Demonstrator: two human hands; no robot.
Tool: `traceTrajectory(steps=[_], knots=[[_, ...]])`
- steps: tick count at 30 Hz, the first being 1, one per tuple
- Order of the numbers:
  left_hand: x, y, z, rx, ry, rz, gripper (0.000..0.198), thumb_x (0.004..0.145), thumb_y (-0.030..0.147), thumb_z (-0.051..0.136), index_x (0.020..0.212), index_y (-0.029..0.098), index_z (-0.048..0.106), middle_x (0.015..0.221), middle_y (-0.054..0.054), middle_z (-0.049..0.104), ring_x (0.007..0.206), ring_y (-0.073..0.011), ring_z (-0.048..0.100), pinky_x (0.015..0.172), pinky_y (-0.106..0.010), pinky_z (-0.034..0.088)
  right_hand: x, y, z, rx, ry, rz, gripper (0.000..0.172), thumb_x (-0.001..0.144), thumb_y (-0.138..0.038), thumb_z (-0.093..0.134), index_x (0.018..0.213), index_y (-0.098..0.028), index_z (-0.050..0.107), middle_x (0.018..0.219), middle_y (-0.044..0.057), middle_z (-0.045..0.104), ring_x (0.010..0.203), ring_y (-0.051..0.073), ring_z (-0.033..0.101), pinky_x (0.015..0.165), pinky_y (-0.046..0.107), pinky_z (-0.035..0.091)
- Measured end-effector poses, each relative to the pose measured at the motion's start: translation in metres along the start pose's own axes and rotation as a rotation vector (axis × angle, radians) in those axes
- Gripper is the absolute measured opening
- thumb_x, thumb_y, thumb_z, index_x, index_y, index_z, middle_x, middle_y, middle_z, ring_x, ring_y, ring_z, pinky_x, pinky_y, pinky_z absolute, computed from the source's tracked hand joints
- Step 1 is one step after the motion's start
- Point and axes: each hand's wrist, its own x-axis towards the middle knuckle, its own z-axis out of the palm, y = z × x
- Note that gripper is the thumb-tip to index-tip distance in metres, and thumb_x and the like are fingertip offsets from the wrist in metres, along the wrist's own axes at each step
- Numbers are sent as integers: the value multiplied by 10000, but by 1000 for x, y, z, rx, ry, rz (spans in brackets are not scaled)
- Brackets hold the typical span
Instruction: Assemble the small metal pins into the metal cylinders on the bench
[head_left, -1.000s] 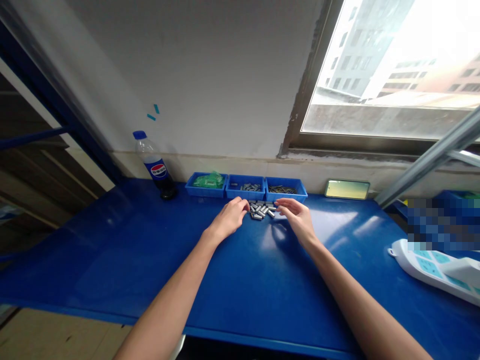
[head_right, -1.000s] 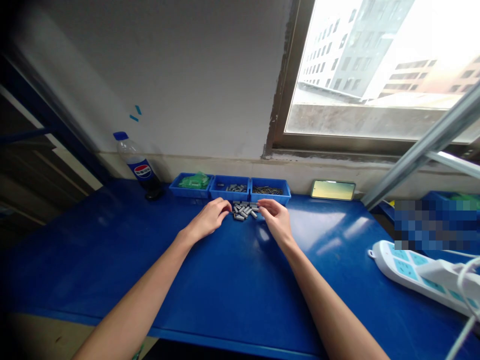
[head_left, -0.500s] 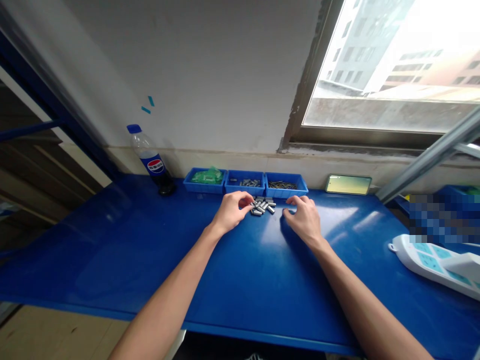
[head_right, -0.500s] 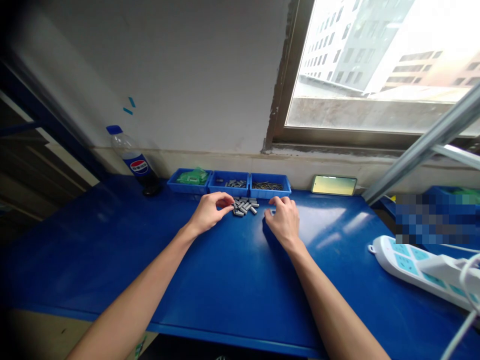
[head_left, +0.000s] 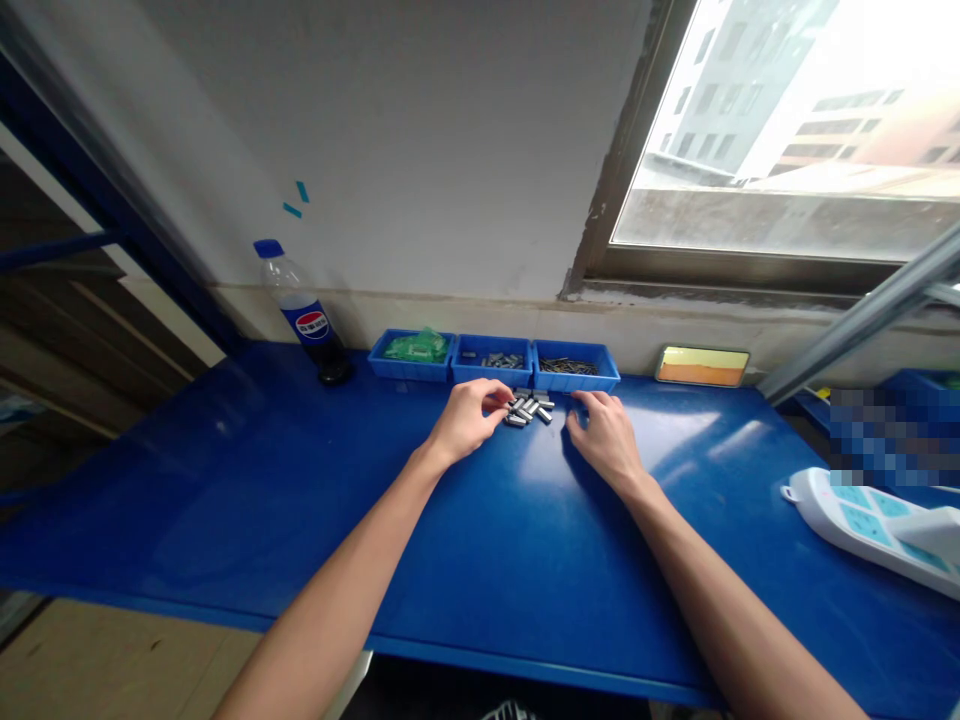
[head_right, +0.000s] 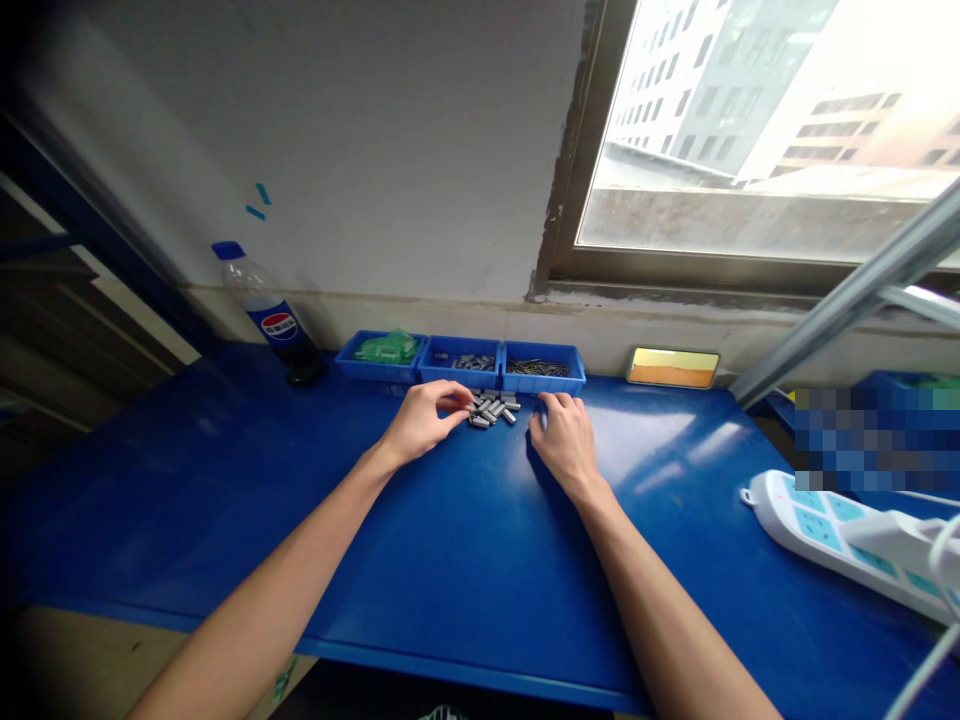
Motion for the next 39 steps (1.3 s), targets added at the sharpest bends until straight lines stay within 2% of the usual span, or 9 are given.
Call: traceTrajectory(steps=[5, 8, 12, 16, 21, 25, 28, 33, 39], knots=[[1, 3, 1, -50, 36, -1, 97, 831, 135, 683, 916, 156, 725, 937, -57, 760, 866, -182, 741, 867, -323, 637, 2, -7, -5, 195, 1, 5, 261, 865, -258, 566, 1027, -186, 757, 1024, 132, 757, 964, 303, 649, 922, 451, 507], [1, 7, 2, -103, 60, -4, 109, 838, 156, 697, 944, 160, 719, 934, -46, 757, 865, -174, 745, 857, -307, 641, 3, -20, -11, 630, -72, 89, 224, 854, -362, 655, 991, -215, 756, 899, 77, 763, 797, 242, 682, 804, 401, 550], [-1, 15, 3, -159, 65, 6, 133, 817, 151, 721, 949, 153, 701, 965, -50, 745, 873, -180, 759, 857, -302, 646, 2, -39, -18, 1111, -308, 194, 379, 790, -457, 787, 1086, -223, 754, 936, 65, 792, 821, 231, 728, 824, 382, 570], [-2, 16, 7, -138, 50, 40, 143, 817, 143, 718, 958, 155, 699, 1036, -69, 738, 876, -186, 763, 823, -292, 649, -1, -45, -16, 1207, -376, 239, 353, 759, -481, 829, 997, -222, 797, 928, 69, 803, 819, 229, 730, 838, 385, 570], [-2, 4, 8, 83, -11, 88, 174, 822, 152, 739, 995, 166, 720, 1060, -77, 746, 903, -204, 738, 857, -328, 624, 0, -39, -11, 1246, -294, 250, 275, 788, -445, 825, 941, -217, 807, 904, 70, 799, 805, 224, 724, 852, 395, 571], [-2, -5, 6, 346, -47, 70, 160, 881, 168, 683, 1031, 180, 738, 1053, -84, 755, 993, -243, 714, 939, -381, 575, 6, -32, -20, 1280, -164, 183, 409, 816, -370, 805, 1206, -268, 737, 1291, 79, 731, 1149, 269, 695, 1032, 425, 526], [-3, -5, 6, 390, -76, 68, 145, 905, 196, 662, 1025, 187, 743, 1071, -85, 751, 1021, -238, 709, 966, -365, 554, 10, -25, -24, 1216, -98, 129, 652, 812, -336, 787, 1428, -330, 574, 1505, 62, 585, 1322, 269, 602, 1085, 434, 500], [-5, 3, 7, 389, -90, 73, 130, 927, 234, 645, 1006, 195, 740, 1056, -66, 751, 1005, -228, 709, 929, -344, 554, 10, -9, -18, 600, 93, 103, 317, 853, -294, 632, 1127, -184, 747, 1106, 119, 775, 1032, 285, 712, 980, 473, 545], [-5, 8, 8, 393, -96, 54, 136, 933, 219, 633, 1012, 185, 739, 1074, -76, 752, 1017, -231, 713, 942, -345, 553, 6, -1, -12, 81, -12, -108, 365, 872, -212, 566, 1193, -176, 737, 1168, 113, 762, 1160, 318, 622, 1032, 458, 493]])
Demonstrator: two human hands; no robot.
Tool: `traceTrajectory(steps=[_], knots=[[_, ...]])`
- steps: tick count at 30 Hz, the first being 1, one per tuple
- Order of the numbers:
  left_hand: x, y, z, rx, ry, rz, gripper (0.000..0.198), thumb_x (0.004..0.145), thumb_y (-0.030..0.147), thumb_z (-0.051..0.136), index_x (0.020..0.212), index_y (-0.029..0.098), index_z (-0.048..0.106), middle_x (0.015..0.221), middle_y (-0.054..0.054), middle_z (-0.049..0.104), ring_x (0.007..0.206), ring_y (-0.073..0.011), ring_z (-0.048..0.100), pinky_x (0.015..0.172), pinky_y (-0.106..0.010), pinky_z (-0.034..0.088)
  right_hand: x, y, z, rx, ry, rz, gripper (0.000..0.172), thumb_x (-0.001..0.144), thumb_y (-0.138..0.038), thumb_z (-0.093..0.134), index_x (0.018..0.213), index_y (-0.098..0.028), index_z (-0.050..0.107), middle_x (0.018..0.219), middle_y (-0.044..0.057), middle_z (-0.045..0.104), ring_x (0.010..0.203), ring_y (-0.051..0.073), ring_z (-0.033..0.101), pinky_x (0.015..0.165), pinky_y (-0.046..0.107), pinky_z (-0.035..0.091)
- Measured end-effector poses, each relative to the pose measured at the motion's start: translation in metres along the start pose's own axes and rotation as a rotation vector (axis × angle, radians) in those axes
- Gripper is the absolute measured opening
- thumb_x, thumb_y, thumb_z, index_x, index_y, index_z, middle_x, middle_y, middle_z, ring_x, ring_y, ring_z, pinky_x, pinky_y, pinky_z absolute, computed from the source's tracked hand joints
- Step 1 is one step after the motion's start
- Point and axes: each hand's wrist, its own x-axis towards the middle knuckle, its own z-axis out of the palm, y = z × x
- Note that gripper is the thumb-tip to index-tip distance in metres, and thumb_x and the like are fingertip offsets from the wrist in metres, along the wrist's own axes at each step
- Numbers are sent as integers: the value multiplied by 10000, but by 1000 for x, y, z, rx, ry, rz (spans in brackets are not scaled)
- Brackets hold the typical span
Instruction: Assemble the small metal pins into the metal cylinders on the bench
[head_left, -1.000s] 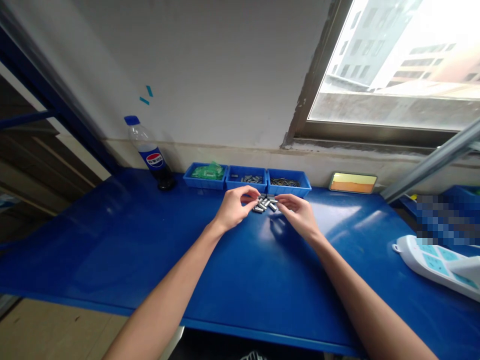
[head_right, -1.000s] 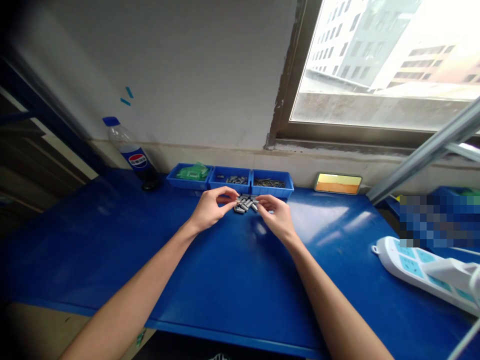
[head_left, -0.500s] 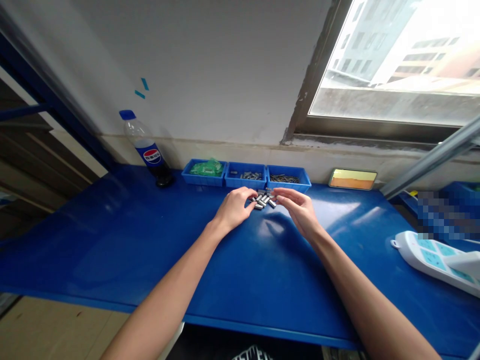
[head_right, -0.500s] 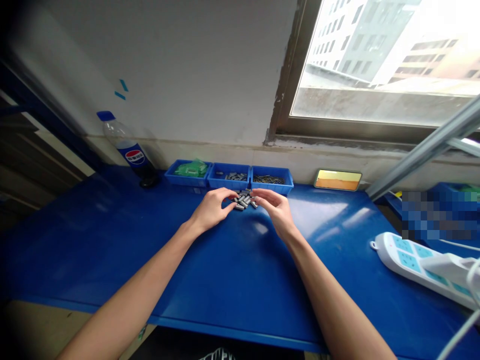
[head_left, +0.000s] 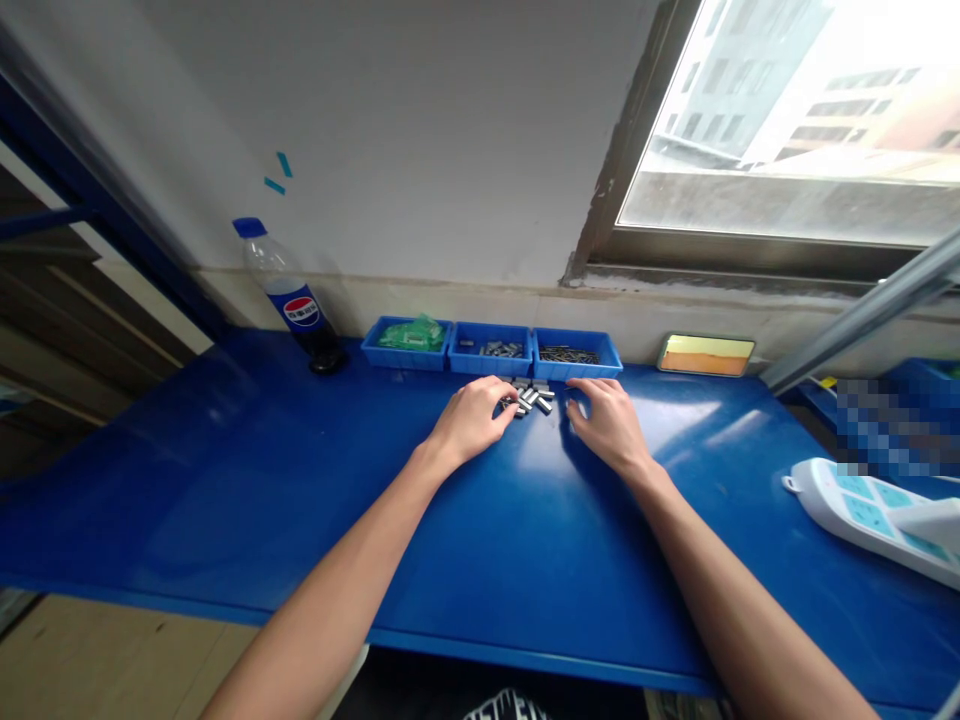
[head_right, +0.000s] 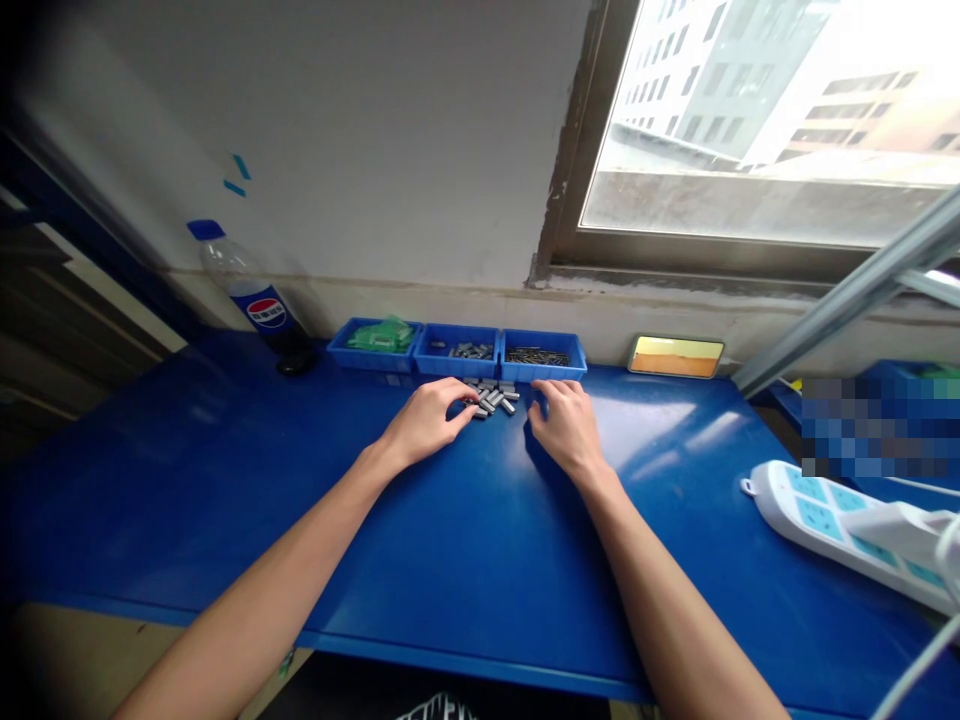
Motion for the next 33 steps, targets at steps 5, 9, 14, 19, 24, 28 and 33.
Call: traceTrajectory(steps=[5, 9, 14, 19, 24, 28, 33], knots=[[0, -1, 1, 6, -1, 12, 151, 938, 226, 624, 1031, 190, 737, 1093, -75, 748, 1030, -231, 709, 951, -343, 556, 0, 4, 3, -124, -74, -21, 379, 895, -203, 560, 1237, -156, 718, 1189, 130, 747, 1155, 326, 602, 1011, 443, 477], [-1, -1, 1, 0, -2, 8, 140, 937, 226, 626, 1016, 196, 738, 1083, -70, 750, 1020, -227, 713, 936, -334, 560, 1, 7, 3, -177, -111, -35, 338, 935, -188, 537, 1211, -171, 730, 1163, 124, 743, 1088, 306, 609, 969, 409, 477], [-1, -1, 2, 9, 1, 11, 177, 972, 238, 576, 1017, 195, 742, 1085, -76, 750, 1015, -223, 716, 937, -330, 561, 1, 5, -3, -268, -204, -67, 313, 972, -184, 517, 1196, -198, 736, 1082, 138, 736, 1018, 308, 612, 898, 402, 470], [-1, -3, 4, 7, 28, 17, 221, 999, 254, 534, 1055, 199, 741, 1103, -76, 750, 1029, -218, 715, 967, -329, 552, 0, 0, -6, -273, -256, -88, 372, 973, -159, 469, 1290, -136, 662, 1036, 182, 708, 978, 317, 632, 875, 412, 474], [0, -2, 3, -63, 58, 23, 214, 994, 270, 552, 1021, 187, 748, 1067, -80, 760, 1003, -219, 717, 938, -328, 550, 2, -12, -8, 233, -99, 115, 225, 946, -256, 548, 1075, -182, 716, 903, 106, 719, 846, 255, 662, 800, 385, 514], [2, 4, 0, -269, 70, 41, 218, 983, 321, 595, 1028, 181, 755, 1030, -63, 775, 896, -181, 723, 841, -284, 561, 4, -30, -12, 864, -48, 328, 295, 811, -460, 782, 948, -203, 735, 840, 56, 739, 731, 199, 667, 733, 347, 543], [3, 8, -4, -365, 93, 39, 211, 963, 347, 636, 989, 184, 768, 991, -46, 787, 834, -162, 721, 788, -261, 553, 1, -44, -9, 1189, -81, 405, 343, 719, -458, 884, 910, -207, 750, 850, 47, 752, 783, 195, 684, 815, 364, 552]])
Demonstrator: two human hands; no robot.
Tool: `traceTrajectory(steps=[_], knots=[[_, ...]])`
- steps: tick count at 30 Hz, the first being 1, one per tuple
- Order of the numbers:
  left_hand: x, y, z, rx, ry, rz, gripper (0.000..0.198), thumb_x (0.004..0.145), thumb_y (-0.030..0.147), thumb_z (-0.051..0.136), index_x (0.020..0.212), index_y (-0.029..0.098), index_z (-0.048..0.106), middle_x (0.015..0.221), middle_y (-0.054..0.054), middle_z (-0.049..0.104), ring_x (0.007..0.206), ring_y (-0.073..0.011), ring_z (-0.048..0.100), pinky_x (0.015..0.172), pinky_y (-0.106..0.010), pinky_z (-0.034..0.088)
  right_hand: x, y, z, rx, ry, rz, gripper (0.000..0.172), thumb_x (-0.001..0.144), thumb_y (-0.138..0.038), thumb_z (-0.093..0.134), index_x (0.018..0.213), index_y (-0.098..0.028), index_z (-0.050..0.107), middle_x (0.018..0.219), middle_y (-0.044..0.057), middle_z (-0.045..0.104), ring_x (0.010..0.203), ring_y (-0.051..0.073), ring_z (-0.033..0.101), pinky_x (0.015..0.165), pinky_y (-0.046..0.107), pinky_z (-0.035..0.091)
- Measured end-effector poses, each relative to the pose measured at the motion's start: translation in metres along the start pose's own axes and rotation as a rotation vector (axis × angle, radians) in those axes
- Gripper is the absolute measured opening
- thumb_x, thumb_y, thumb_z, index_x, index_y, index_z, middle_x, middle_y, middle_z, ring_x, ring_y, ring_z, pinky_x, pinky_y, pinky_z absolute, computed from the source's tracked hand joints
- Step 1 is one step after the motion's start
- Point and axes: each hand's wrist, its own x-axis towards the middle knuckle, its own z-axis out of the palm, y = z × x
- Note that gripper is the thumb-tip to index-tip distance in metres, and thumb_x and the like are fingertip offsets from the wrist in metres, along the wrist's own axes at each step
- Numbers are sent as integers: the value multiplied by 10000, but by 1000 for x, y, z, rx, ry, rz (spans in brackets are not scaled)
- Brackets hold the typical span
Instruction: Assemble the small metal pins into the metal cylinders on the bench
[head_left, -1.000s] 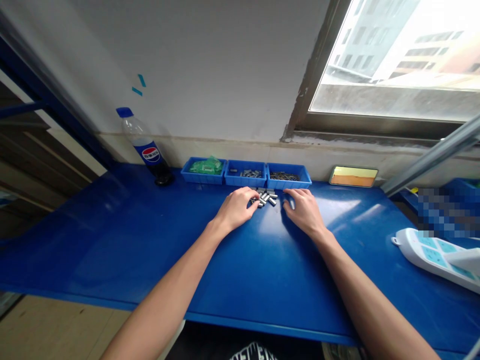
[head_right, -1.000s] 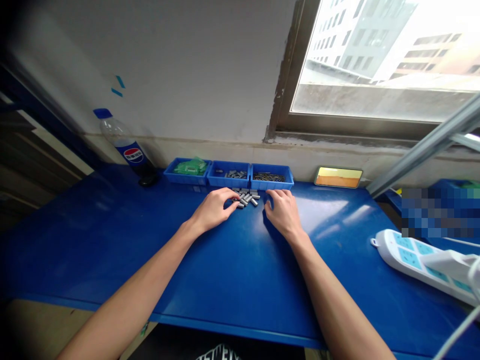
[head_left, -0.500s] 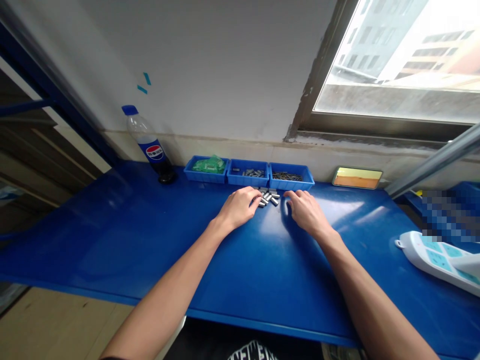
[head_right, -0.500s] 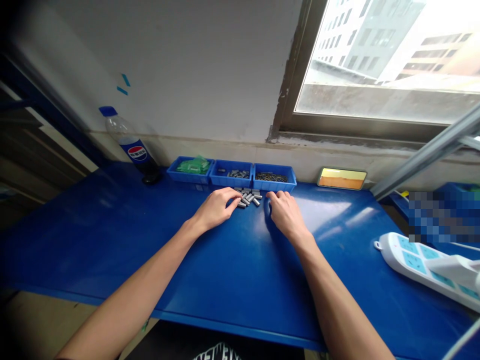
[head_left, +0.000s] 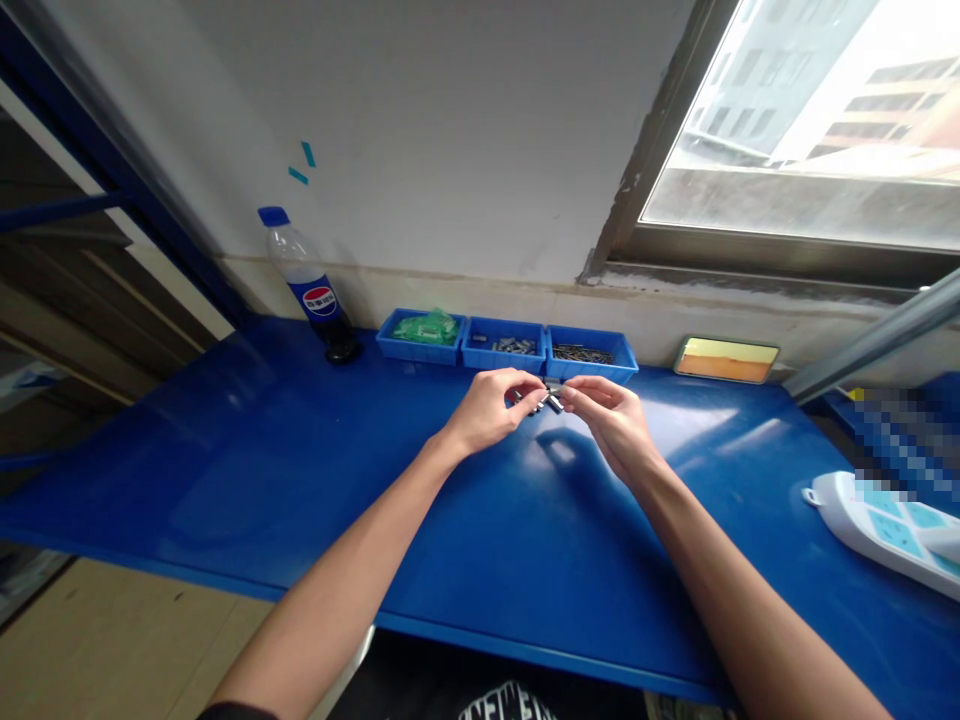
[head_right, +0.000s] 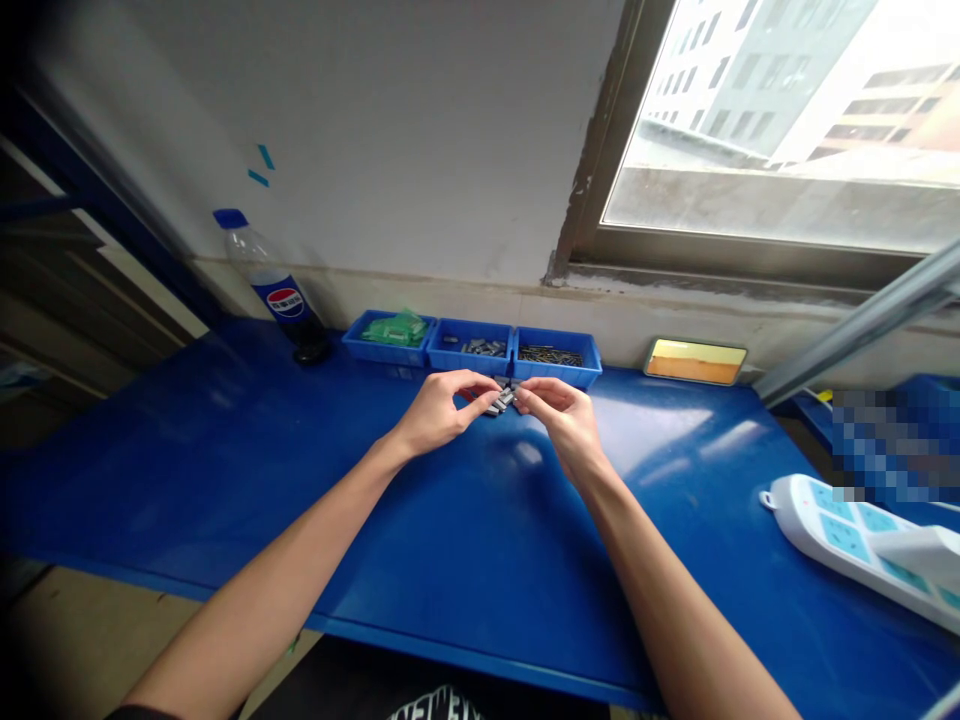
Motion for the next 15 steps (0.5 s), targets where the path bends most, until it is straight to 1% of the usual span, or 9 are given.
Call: traceTrajectory(steps=[4, 8, 15], knots=[[0, -1, -1, 39, 24, 3, 182, 960, 304, 633, 917, 177, 756, 942, -45, 786, 837, -169, 717, 789, -267, 546, -2, 3, 1, 32, -33, 7, 311, 730, -424, 888, 919, -212, 761, 896, 52, 759, 826, 197, 688, 841, 362, 546], [0, -1, -2, 37, 13, -11, 143, 956, 272, 625, 918, 176, 724, 926, -38, 772, 834, -168, 708, 793, -274, 555, -3, 2, 1, 12, -58, 16, 300, 734, -424, 886, 909, -212, 767, 857, 44, 747, 777, 183, 665, 804, 353, 541], [1, 4, -3, 40, 14, -4, 57, 912, 201, 660, 898, 177, 710, 905, -23, 766, 813, -156, 704, 796, -266, 561, -3, -2, 4, 62, -77, 108, 368, 671, -437, 918, 915, -192, 791, 858, 66, 774, 763, 194, 681, 789, 365, 548]])
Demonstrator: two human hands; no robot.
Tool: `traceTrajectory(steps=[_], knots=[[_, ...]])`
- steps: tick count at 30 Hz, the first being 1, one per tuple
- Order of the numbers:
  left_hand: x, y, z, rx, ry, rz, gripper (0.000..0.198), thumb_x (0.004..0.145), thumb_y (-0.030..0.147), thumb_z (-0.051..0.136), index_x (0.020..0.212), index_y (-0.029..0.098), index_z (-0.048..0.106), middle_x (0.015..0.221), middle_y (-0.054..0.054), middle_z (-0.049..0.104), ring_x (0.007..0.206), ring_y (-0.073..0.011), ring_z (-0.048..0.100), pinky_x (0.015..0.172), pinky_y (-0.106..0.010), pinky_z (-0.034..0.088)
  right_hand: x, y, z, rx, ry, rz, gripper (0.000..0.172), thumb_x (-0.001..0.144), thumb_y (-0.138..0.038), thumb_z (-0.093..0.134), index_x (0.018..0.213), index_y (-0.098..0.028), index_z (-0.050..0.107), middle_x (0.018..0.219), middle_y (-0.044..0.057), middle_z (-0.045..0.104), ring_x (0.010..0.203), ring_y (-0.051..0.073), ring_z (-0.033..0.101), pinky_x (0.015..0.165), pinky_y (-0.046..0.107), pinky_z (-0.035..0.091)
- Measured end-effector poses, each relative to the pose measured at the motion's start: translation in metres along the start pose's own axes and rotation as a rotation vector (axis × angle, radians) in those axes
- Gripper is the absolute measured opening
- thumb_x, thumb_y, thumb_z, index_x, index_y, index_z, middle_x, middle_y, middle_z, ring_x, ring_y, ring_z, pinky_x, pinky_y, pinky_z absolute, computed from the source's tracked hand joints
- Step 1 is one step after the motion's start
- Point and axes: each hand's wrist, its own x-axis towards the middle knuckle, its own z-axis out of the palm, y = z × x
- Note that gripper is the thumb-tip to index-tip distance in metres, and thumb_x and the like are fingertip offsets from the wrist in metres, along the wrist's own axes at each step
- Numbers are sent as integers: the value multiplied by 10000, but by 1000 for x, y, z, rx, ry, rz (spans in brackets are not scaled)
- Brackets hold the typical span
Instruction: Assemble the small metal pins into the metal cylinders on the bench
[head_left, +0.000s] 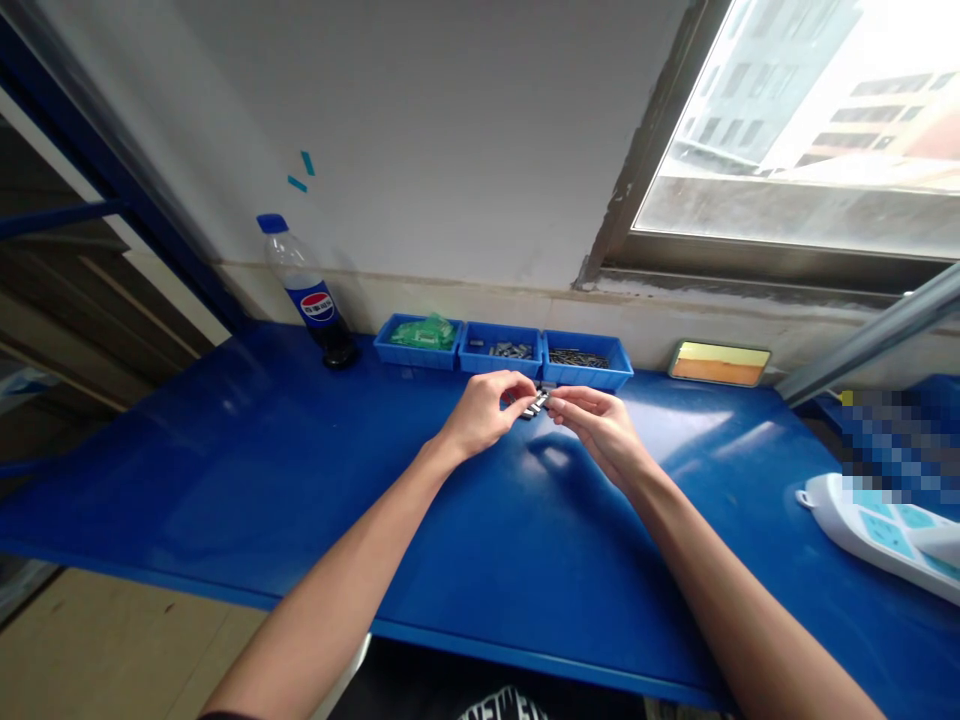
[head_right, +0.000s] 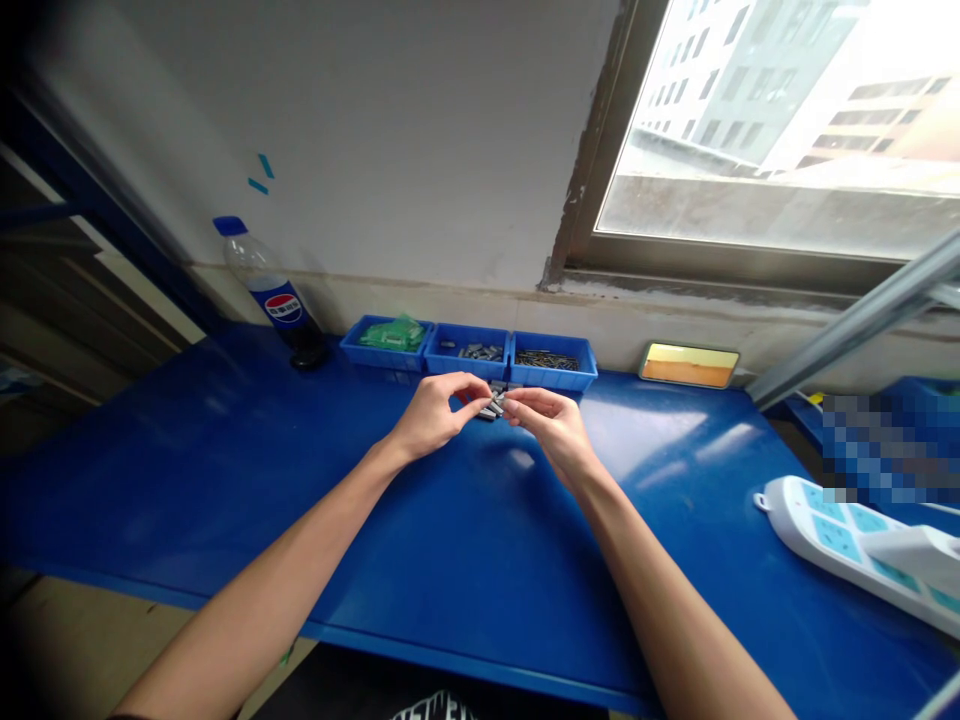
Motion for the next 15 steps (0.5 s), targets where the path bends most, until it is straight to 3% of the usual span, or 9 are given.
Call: traceTrajectory(steps=[6, 9, 12, 15], knots=[[-1, -13, -4, 192, -82, -14, 129, 911, 214, 662, 1008, 185, 743, 1012, -57, 767, 924, -195, 716, 864, -295, 564, 2, 6, -3, -60, 44, -44, 363, 713, -445, 886, 948, -185, 789, 906, 89, 794, 812, 220, 721, 825, 386, 567], [-4, -23, -7, 359, -181, -69, 215, 911, 189, 650, 1101, 197, 750, 1136, -86, 752, 1053, -229, 709, 969, -336, 552, 6, 10, -9, -77, 135, -153, 431, 755, -446, 852, 1098, -203, 758, 1105, 115, 786, 1017, 267, 740, 951, 427, 562], [-5, -29, -7, 458, -232, -84, 265, 912, 147, 632, 1148, 207, 738, 1176, -92, 737, 1107, -238, 690, 1009, -354, 539, 10, 11, -17, -102, 168, -247, 599, 777, -426, 830, 1324, -256, 656, 1400, 124, 664, 1226, 302, 674, 1034, 456, 540], [-5, -31, -7, 529, -244, -76, 217, 912, 143, 628, 1088, 204, 739, 1115, -86, 741, 1069, -246, 687, 966, -356, 554, 12, 9, -24, -143, 175, -245, 655, 783, -412, 817, 1389, -282, 605, 1484, 125, 596, 1221, 316, 677, 1000, 463, 565]])
